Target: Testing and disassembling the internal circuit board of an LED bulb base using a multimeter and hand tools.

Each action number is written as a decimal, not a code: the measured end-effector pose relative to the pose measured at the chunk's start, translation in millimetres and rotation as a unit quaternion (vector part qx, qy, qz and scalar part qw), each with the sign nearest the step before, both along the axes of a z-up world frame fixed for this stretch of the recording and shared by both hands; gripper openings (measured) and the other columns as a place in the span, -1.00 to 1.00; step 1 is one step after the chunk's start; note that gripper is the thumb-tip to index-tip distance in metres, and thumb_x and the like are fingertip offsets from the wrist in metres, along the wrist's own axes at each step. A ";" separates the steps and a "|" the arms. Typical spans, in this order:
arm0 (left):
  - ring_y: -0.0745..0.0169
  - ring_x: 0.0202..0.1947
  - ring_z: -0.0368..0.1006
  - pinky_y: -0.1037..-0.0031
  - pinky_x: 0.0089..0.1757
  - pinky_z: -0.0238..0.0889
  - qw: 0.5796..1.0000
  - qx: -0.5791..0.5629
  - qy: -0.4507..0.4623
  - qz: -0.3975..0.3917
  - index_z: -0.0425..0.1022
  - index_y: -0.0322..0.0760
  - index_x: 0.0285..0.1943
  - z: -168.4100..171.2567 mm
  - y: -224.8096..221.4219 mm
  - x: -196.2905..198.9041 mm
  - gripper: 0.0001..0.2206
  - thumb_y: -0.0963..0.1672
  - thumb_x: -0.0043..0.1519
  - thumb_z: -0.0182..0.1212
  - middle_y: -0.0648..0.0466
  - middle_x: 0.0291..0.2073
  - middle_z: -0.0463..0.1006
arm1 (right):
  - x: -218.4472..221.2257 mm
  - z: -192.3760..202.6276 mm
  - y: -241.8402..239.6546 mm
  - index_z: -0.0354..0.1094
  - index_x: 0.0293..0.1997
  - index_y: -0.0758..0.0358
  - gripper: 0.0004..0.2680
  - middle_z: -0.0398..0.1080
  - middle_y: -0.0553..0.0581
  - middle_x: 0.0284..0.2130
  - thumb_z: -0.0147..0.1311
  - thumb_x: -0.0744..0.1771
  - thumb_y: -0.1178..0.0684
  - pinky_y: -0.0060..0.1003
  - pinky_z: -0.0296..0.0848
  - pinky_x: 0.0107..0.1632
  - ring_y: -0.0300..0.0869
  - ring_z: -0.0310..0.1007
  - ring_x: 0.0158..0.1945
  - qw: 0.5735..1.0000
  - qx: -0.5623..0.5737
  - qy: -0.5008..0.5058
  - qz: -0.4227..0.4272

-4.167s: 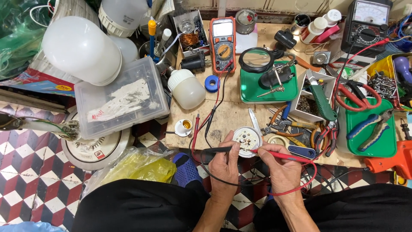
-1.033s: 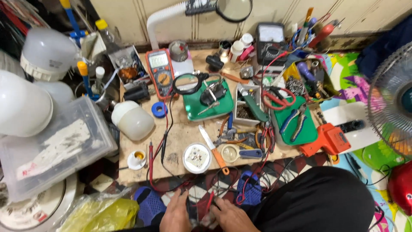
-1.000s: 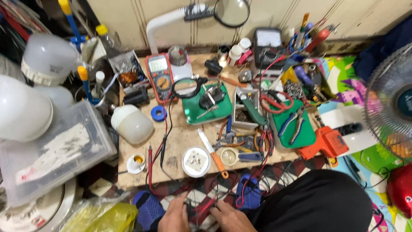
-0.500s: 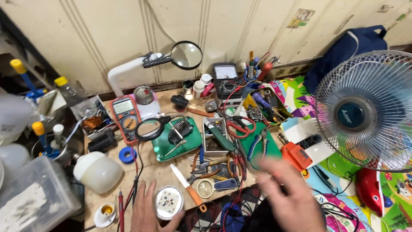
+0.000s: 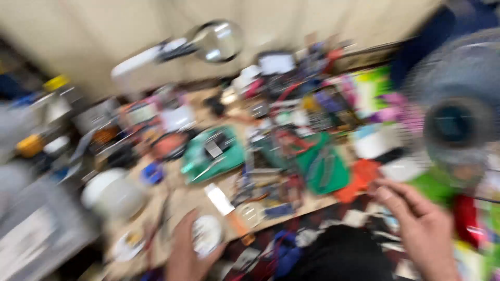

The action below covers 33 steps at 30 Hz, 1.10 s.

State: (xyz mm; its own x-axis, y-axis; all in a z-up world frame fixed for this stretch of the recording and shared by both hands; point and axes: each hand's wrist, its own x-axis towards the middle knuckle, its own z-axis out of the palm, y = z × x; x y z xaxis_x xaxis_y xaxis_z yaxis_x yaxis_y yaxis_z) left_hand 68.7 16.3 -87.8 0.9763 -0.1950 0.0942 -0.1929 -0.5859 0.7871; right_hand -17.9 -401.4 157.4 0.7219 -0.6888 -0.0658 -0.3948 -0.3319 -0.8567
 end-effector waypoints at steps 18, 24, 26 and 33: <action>-0.01 0.32 0.54 0.17 0.22 0.41 0.981 -0.055 0.179 0.058 0.23 -0.13 0.60 116.2 4.6 -18.6 -0.05 -0.07 -0.05 0.65 -0.01 0.39 0.53 | 257.8 -162.2 76.7 0.35 0.40 0.25 -0.65 0.56 0.39 0.15 0.07 0.47 -0.10 0.26 0.64 0.04 0.34 0.68 0.02 0.776 -0.435 0.271 0.367; -0.03 0.19 0.63 0.16 0.14 0.52 0.980 -0.079 0.163 0.081 0.27 -0.10 0.54 104.1 -0.3 -18.9 -0.10 -0.12 -0.08 0.63 -0.04 0.27 0.59 | 245.7 -147.4 68.3 0.50 0.45 0.12 -0.56 0.69 0.39 -0.09 0.16 0.38 -0.15 0.14 0.55 0.06 0.29 0.66 -0.04 0.870 -0.303 0.278 0.273; -0.08 0.16 0.63 0.15 0.11 0.51 0.986 -0.082 0.118 0.088 0.27 -0.16 0.54 88.3 -3.8 -22.4 -0.10 -0.11 -0.08 0.63 -0.08 0.25 0.58 | 211.1 -118.5 82.3 0.51 0.39 0.19 -0.64 0.60 0.20 -0.16 0.19 0.40 -0.01 -0.17 0.49 -0.08 -0.03 0.52 -0.17 0.954 -0.114 0.175 0.214; -0.09 0.16 0.57 0.15 0.14 0.45 0.991 -0.070 0.033 0.109 0.20 -0.19 0.57 71.9 -9.2 -28.5 -0.05 -0.11 -0.08 0.64 -0.09 0.26 0.51 | 65.0 -69.4 170.7 0.40 0.34 0.25 -0.64 0.53 0.07 -0.25 0.05 0.39 -0.05 -0.51 0.33 -0.66 -0.34 0.41 -0.57 0.844 0.479 -0.151 0.187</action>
